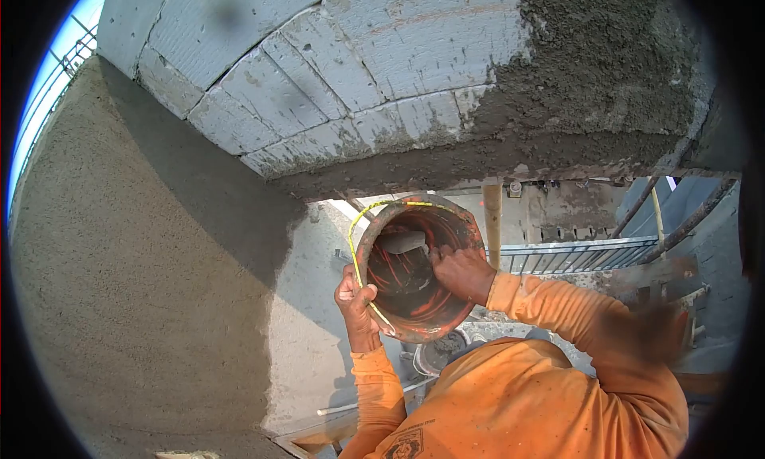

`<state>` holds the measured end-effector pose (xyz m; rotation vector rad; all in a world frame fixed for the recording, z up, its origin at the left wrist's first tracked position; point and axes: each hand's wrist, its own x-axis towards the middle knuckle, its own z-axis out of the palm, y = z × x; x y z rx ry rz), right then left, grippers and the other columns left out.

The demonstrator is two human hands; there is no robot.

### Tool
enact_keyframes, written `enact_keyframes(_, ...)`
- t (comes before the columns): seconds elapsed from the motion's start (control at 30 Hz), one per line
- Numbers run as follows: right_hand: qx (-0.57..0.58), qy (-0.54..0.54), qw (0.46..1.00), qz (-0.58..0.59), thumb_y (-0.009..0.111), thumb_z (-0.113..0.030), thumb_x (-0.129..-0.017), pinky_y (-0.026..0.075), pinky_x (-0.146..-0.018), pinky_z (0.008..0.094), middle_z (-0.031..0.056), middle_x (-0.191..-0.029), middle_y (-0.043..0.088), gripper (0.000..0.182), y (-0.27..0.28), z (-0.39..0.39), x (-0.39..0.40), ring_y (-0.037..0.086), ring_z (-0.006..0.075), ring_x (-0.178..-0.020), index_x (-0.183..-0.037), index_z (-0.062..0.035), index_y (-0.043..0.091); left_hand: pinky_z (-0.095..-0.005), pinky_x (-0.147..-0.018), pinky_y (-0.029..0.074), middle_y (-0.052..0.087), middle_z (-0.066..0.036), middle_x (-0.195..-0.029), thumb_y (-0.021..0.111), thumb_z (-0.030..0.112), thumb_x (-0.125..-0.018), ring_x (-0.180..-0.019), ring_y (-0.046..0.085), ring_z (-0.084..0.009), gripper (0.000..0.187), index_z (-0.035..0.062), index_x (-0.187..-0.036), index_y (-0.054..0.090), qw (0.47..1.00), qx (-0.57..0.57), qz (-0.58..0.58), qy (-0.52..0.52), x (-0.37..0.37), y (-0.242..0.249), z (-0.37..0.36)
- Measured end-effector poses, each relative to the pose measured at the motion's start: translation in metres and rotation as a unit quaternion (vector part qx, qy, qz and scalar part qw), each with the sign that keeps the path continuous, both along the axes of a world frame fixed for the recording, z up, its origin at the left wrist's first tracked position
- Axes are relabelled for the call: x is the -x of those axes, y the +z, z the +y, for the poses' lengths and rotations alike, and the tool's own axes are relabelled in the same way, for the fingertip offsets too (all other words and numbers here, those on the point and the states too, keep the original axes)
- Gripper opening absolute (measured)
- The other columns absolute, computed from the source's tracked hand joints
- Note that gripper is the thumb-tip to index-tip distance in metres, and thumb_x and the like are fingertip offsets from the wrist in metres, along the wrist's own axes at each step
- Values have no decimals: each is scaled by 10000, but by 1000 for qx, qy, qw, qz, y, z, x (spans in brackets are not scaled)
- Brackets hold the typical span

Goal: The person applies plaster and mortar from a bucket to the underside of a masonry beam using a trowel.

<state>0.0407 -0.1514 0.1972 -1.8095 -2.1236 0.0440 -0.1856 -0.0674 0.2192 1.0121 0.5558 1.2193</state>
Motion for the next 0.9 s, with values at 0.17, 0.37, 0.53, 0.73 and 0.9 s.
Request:
enact_keyframes(0.17,95,132,985,-56,609,-102,-904,610,-709,432,182,-894,735,316,-26,-22,6,763,366,-833,-1187,34,644,-218,-935,448,604,-25,-1143,635,-71,-703,-982,570,-88,542,-103,-1244,648,1000,2,4,7,9,-7,14)
enact_keyframes(0.37,17,51,999,-9,596,-86,-908,622,-703,441,198,-967,703,258,-10,13,12,764,358,-836,-1111,56,667,-205,-874,423,597,-42,-1140,662,-60,-707,-918,528,-77,172,-18,-873,649,999,-24,24,23,4,-3,11)
enact_keyframes(0.53,93,142,982,-77,616,-121,-902,612,-713,386,184,-946,754,216,-36,-18,3,779,272,-873,-1019,39,702,-234,-847,420,596,-51,-1121,647,-77,-713,-934,505,-96,165,47,-719,539,999,-29,8,41,5,-7,17)
enact_keyframes(0.73,15,12,999,-44,644,-126,-857,613,-697,386,174,-914,752,157,-30,15,12,763,265,-925,-890,0,732,-255,-912,410,605,-55,-1133,614,-96,-712,-1046,531,-121,140,32,-723,558,995,-25,74,56,-8,-15,11)
enact_keyframes(0.9,115,101,985,-77,660,-131,-846,616,-721,407,117,-893,764,151,-40,-7,19,763,268,-924,-871,-75,799,-251,-908,411,638,-85,-1217,616,-99,-712,-1034,548,-122,113,-6,-703,552,991,-67,83,81,-10,-10,10)
